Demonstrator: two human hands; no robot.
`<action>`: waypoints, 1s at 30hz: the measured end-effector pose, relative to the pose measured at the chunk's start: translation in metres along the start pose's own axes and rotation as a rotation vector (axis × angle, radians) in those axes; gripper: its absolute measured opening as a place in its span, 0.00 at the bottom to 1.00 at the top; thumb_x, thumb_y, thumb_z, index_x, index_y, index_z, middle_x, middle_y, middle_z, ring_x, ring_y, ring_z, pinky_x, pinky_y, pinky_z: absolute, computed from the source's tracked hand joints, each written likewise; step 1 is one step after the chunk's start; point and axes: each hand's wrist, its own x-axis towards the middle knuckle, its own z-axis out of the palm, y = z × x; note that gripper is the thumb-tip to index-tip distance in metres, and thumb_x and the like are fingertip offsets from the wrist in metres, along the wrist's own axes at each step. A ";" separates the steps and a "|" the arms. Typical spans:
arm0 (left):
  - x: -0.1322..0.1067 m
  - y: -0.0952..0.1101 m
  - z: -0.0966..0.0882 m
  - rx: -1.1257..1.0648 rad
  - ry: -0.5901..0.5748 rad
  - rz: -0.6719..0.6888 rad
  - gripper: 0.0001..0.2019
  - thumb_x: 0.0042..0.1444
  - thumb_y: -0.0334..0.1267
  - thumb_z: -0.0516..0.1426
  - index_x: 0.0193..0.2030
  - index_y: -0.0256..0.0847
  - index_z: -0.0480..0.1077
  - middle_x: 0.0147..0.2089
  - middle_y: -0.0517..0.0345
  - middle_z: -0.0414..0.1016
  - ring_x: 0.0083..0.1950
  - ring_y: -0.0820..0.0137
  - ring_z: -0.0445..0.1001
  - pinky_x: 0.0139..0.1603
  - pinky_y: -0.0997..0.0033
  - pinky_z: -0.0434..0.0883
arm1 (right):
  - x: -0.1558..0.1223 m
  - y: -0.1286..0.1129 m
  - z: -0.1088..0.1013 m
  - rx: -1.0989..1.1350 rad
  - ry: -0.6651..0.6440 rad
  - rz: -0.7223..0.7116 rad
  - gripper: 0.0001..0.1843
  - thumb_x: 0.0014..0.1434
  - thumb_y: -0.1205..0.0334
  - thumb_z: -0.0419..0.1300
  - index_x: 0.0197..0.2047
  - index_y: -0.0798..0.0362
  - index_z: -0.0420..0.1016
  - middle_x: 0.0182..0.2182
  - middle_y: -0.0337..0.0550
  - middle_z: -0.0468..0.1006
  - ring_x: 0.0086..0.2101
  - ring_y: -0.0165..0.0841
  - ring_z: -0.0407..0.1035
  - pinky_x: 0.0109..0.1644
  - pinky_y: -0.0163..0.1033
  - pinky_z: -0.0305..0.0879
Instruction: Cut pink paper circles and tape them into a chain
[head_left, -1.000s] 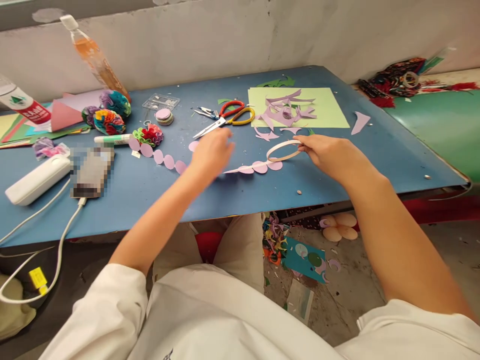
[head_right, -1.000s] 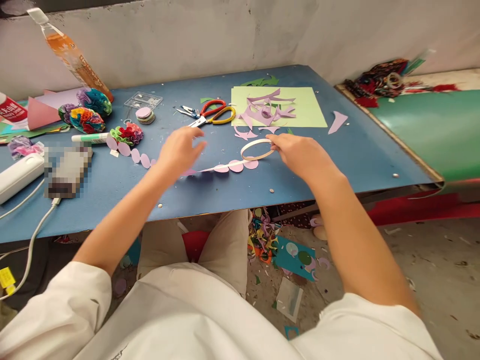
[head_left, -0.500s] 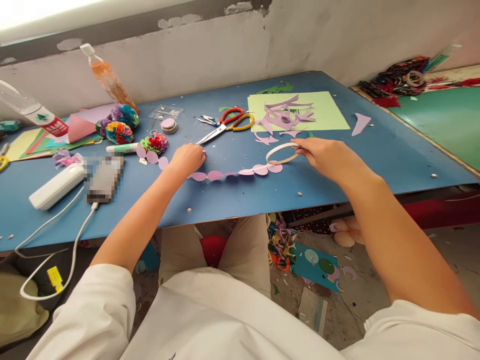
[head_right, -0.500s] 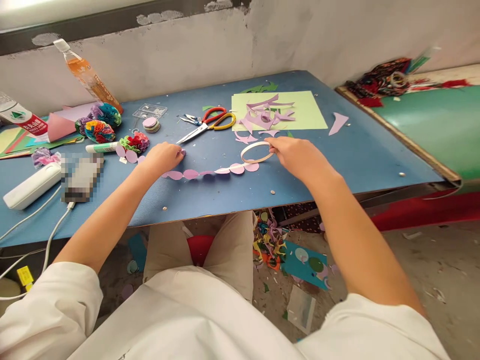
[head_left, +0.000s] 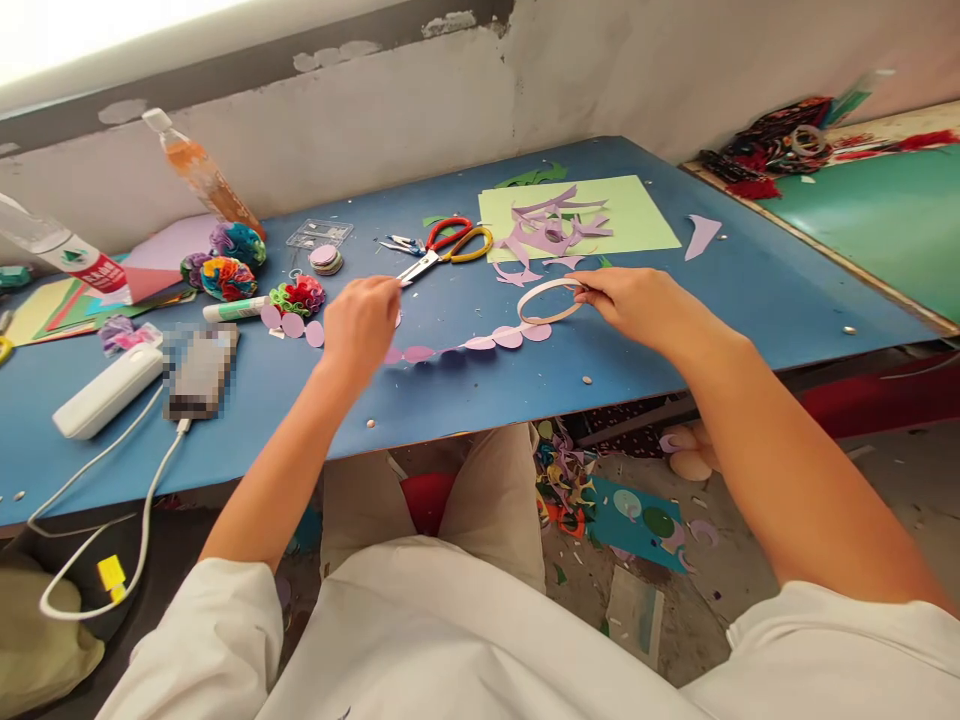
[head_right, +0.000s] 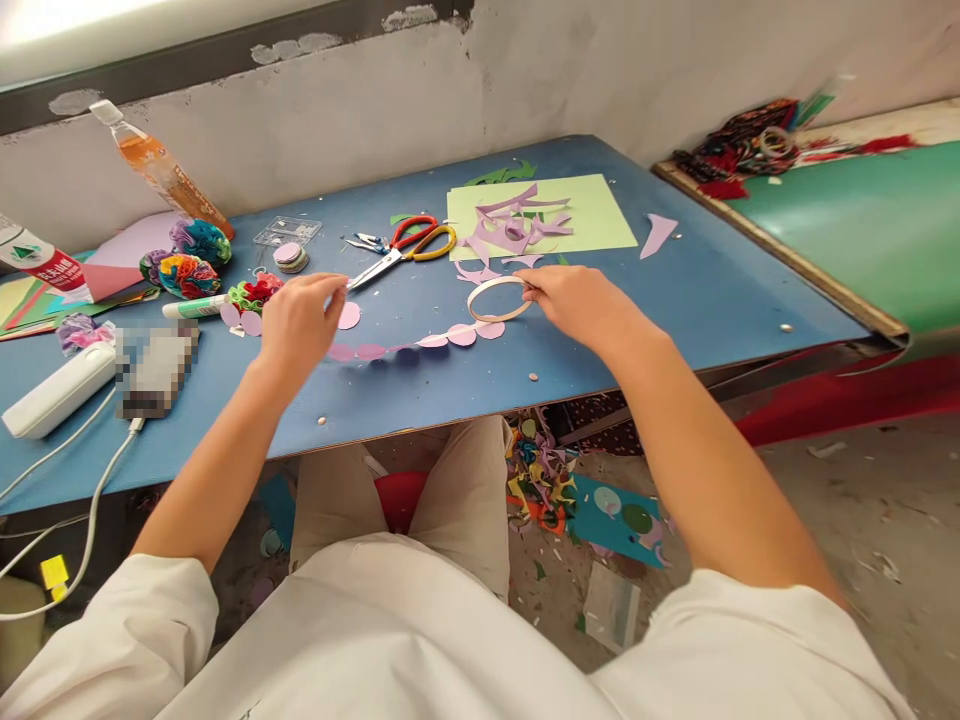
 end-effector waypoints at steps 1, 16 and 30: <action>-0.010 0.017 0.002 -0.016 0.013 0.054 0.22 0.70 0.36 0.38 0.57 0.43 0.69 0.60 0.57 0.72 0.59 0.64 0.68 0.55 0.65 0.66 | 0.000 0.000 0.000 0.008 0.003 -0.002 0.21 0.64 0.67 0.48 0.56 0.56 0.75 0.51 0.54 0.79 0.47 0.47 0.75 0.48 0.48 0.68; 0.000 0.199 0.085 -0.147 -0.110 0.484 0.16 0.66 0.28 0.47 0.48 0.27 0.74 0.45 0.36 0.78 0.49 0.61 0.76 0.43 0.68 0.68 | 0.006 0.003 -0.008 0.042 -0.097 -0.003 0.20 0.62 0.68 0.49 0.53 0.57 0.75 0.43 0.53 0.82 0.43 0.43 0.75 0.45 0.43 0.67; -0.008 0.195 0.088 -0.181 -0.114 0.309 0.31 0.69 0.49 0.43 0.60 0.18 0.65 0.60 0.32 0.70 0.59 0.55 0.69 0.56 0.63 0.67 | 0.001 -0.002 -0.001 0.054 -0.002 -0.031 0.19 0.65 0.65 0.48 0.56 0.56 0.72 0.52 0.53 0.78 0.52 0.42 0.72 0.54 0.43 0.65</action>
